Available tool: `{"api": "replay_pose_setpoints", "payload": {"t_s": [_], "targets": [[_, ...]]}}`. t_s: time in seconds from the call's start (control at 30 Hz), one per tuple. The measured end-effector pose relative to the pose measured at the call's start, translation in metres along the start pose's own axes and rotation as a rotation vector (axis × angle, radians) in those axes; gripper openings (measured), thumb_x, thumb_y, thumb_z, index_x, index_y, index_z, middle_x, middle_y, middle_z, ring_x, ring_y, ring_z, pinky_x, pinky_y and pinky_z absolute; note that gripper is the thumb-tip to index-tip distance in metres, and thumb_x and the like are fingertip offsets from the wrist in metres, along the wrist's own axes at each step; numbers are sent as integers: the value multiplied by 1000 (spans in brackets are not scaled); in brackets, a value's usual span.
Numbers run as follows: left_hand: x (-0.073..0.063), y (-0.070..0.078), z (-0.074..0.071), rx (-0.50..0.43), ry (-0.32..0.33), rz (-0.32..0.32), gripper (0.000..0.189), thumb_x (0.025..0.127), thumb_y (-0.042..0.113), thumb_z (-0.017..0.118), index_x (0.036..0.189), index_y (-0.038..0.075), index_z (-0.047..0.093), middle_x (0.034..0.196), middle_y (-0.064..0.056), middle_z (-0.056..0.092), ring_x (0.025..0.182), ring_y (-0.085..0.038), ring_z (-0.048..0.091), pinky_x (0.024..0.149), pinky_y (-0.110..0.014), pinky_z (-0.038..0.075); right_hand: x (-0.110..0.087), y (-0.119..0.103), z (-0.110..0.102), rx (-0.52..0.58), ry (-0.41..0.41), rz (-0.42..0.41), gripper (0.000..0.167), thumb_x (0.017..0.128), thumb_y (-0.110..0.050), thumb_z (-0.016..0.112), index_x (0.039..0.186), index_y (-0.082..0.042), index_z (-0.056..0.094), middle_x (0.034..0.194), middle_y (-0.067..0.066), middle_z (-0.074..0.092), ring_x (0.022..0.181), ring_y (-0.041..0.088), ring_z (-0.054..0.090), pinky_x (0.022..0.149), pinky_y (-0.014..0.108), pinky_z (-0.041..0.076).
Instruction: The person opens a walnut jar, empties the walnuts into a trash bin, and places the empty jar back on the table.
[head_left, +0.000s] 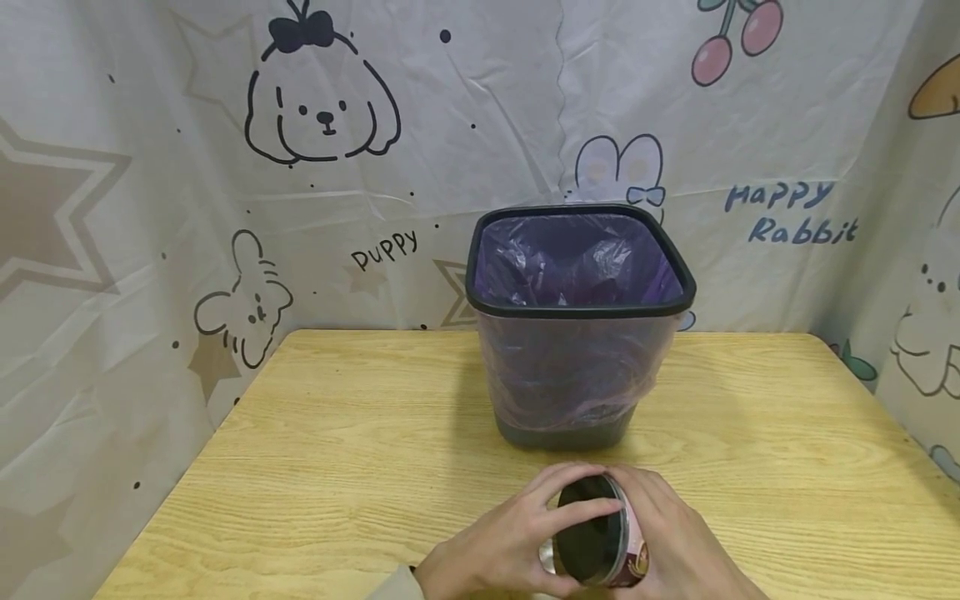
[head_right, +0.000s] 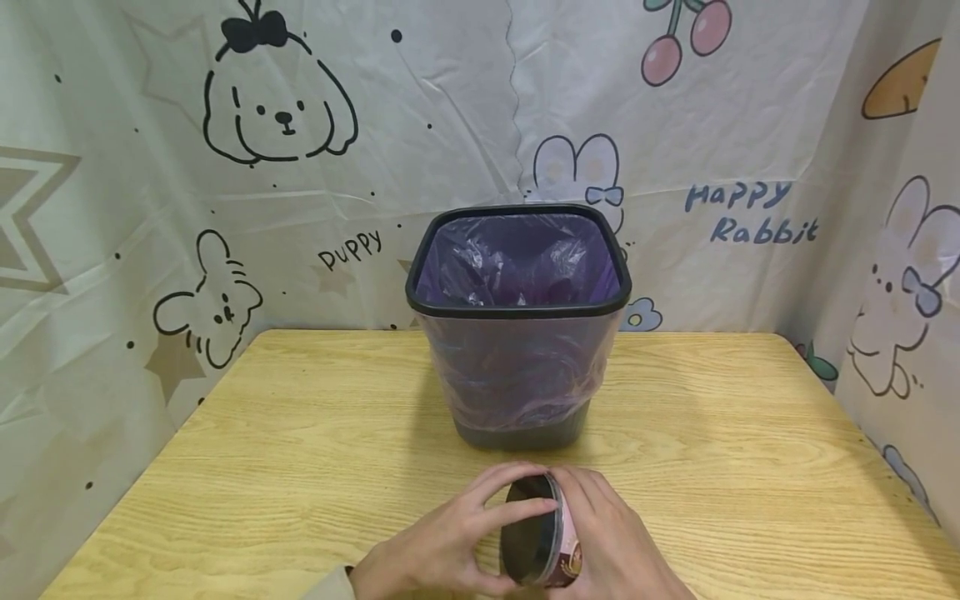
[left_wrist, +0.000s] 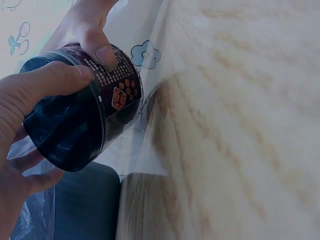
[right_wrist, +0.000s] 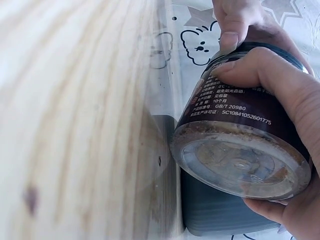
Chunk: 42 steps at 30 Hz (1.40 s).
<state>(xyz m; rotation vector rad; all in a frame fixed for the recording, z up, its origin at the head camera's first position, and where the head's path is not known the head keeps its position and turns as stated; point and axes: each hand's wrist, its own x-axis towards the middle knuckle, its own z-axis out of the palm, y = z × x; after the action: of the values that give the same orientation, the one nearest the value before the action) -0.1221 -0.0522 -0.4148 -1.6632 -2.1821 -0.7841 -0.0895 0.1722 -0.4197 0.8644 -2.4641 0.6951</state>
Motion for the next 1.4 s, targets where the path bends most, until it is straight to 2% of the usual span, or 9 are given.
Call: {"api": "replay_pose_setpoints", "payload": {"t_s": [0.23,0.43,0.6,0.8,1.0,1.23,1.4], "targets": [[0,-1,0,22,14,-5,89,73,36,83,146,17,36,152,-9,28,136,-17,33,110,-26,30,1,-1,-1,2,-7,13,106,51,-67,84,135,-13,49,124,-9,53,108,11,53,75,38,55],[-2,0,-1,11,10,-37,92,73,40,83,148,18,35,152,-6,28,138,-17,31,110,-26,30,0,-2,-1,14,-14,26,105,53,-72,80,136,-16,48,125,-9,52,109,12,52,73,38,55],[-2,0,-1,25,14,-22,95,71,37,84,148,16,33,151,-9,29,137,-18,32,110,-27,30,0,-2,0,11,0,14,105,53,-70,81,137,-17,48,125,-10,53,109,12,52,74,39,55],[0,2,-2,39,-38,2,95,69,26,84,149,18,33,154,-8,23,141,-21,25,112,-29,27,-1,0,1,1,14,-9,106,53,-69,82,136,-13,49,125,-7,53,109,14,53,76,41,54],[0,3,-3,15,-31,-25,89,75,32,82,148,18,34,154,-7,23,140,-19,26,111,-27,28,-1,1,0,3,11,0,106,53,-70,82,137,-16,48,125,-9,53,109,12,53,75,40,54],[0,2,-2,34,-39,8,92,72,32,84,148,17,34,155,-10,21,142,-22,23,112,-30,27,-1,1,1,5,11,-4,107,53,-69,82,138,-13,47,125,-8,53,109,13,53,75,39,55],[0,2,-2,15,-39,-14,93,73,31,84,149,18,33,155,-10,21,142,-21,23,111,-29,29,-1,0,0,4,4,8,106,53,-70,81,137,-14,48,126,-9,53,109,13,53,76,40,55]]}}
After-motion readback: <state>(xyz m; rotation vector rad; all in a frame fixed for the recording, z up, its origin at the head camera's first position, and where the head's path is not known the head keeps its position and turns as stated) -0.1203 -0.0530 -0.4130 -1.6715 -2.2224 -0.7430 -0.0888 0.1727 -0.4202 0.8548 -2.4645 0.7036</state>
